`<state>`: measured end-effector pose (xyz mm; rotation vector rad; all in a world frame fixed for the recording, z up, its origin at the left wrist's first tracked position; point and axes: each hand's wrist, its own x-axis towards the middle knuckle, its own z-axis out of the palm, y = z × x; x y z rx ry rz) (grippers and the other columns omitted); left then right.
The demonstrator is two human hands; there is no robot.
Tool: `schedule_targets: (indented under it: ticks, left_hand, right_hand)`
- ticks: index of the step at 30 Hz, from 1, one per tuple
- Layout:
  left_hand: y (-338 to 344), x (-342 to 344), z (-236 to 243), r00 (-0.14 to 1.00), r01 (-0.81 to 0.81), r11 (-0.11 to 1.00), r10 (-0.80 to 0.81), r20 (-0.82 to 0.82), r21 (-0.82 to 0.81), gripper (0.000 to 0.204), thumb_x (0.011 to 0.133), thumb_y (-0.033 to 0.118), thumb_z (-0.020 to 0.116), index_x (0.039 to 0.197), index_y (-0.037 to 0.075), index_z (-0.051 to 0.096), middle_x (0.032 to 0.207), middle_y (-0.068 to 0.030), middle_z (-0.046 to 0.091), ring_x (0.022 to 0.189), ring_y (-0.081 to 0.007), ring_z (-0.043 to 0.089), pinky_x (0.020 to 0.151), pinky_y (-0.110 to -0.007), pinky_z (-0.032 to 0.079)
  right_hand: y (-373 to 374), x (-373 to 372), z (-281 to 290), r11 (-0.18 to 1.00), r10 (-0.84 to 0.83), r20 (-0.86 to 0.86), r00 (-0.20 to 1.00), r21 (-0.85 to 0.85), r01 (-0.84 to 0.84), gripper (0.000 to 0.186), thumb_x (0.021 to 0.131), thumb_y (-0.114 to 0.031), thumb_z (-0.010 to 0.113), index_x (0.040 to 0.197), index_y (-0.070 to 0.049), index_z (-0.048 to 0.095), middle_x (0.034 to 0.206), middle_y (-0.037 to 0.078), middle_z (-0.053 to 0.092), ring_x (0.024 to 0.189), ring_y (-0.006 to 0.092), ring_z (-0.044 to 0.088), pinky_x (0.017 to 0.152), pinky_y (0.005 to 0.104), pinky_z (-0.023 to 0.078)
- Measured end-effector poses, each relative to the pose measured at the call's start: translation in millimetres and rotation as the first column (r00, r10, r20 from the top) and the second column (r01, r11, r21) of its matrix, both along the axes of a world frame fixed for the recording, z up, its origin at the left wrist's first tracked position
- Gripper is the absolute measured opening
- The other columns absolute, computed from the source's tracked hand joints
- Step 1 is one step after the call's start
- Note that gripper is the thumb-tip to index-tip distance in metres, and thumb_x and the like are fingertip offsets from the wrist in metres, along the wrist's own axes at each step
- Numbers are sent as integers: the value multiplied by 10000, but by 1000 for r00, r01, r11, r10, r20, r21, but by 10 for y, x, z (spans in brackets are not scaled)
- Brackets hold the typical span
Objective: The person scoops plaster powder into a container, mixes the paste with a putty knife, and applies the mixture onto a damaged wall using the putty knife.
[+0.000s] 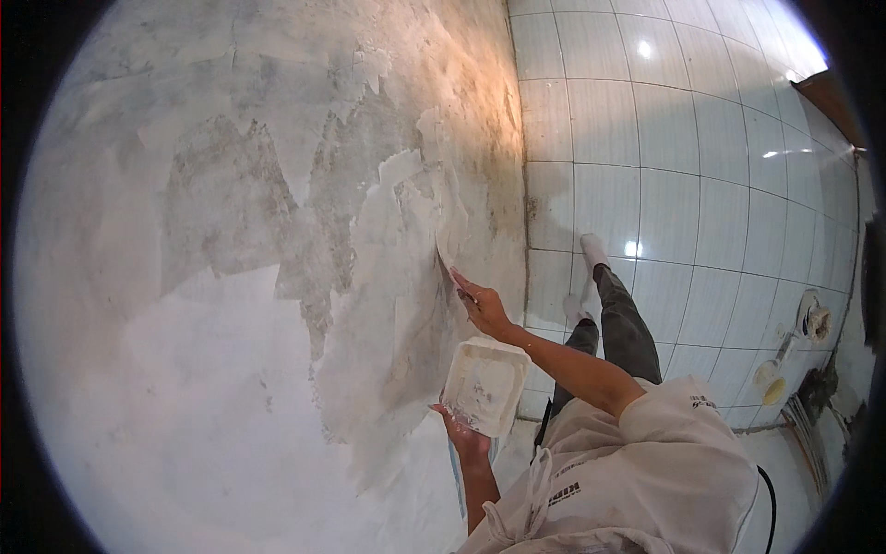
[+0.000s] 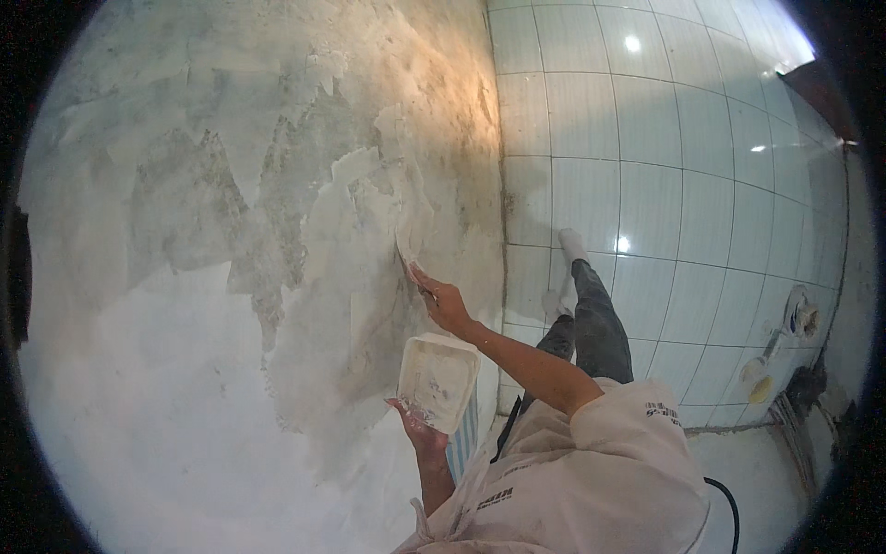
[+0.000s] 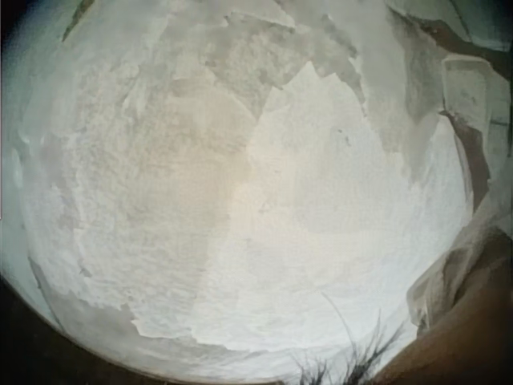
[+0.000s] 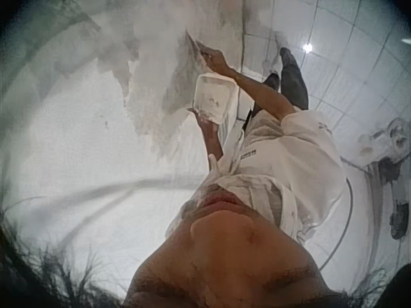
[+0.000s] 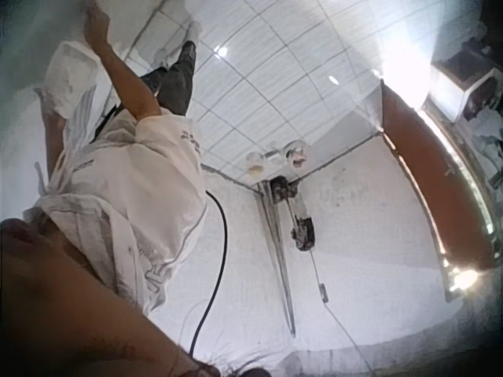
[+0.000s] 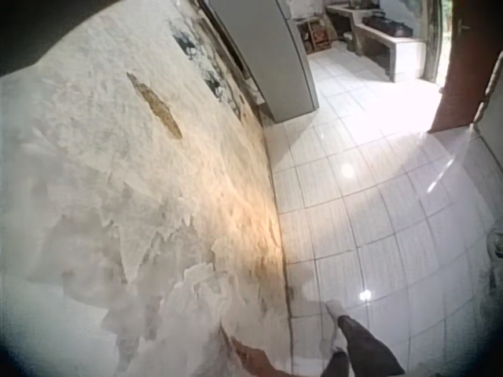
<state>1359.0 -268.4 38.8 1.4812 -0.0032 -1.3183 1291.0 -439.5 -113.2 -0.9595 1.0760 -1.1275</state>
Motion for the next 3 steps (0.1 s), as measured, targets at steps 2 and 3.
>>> schedule_targets:
  ticks: [2,3]
  left_hand:
    - [106,62,-52,999,32,999,-33,-7,-27,732,920,636,399,1421,102,379,1421,-102,447,1280,-279,448,1076,-458,370]
    - [141,81,-87,998,59,997,-60,-8,-47,730,923,628,404,1430,104,367,1433,-106,434,1297,-277,431,1095,-464,348]
  right_hand:
    - [67,-106,59,977,149,52,988,144,-155,533,901,23,522,1407,-121,437,1299,128,581,1008,198,662,838,281,519]
    - [105,-193,58,943,230,96,968,224,-246,566,901,26,510,1429,-150,409,1268,141,599,1075,213,647,894,303,519]
